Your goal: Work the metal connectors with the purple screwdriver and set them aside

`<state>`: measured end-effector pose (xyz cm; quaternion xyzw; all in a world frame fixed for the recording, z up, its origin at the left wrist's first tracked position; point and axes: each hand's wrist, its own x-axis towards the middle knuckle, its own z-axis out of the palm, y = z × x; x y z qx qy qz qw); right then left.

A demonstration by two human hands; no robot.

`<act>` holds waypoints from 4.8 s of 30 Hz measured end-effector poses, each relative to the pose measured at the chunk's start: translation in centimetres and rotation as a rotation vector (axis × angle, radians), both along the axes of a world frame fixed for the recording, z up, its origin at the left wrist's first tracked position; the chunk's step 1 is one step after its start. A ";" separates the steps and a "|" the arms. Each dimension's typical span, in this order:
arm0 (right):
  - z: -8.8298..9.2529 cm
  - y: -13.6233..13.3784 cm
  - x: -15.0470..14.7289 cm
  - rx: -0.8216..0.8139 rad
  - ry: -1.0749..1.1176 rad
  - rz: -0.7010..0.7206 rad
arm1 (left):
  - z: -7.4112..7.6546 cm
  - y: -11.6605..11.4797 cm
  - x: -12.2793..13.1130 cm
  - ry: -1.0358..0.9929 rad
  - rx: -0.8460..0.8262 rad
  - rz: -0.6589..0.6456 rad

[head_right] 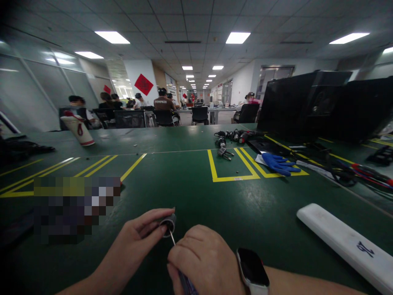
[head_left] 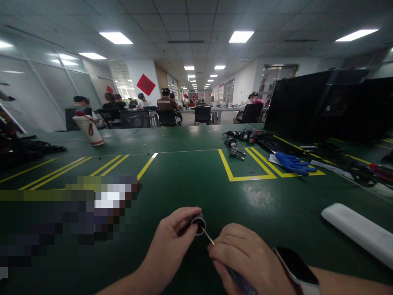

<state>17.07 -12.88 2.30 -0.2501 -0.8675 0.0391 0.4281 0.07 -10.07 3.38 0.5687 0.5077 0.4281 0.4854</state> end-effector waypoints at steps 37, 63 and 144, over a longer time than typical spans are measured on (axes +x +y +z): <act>0.0 -0.2 -0.2 0.036 0.007 -0.014 | 0.3 0.0 0.3 -0.018 -0.002 0.024; 1.2 -0.8 0.8 -0.124 0.089 -0.083 | 1.0 -0.1 0.3 -0.058 -0.094 0.055; -1.9 8.7 7.8 -0.370 -0.261 -0.478 | -2.1 11.2 5.1 0.252 0.418 -0.030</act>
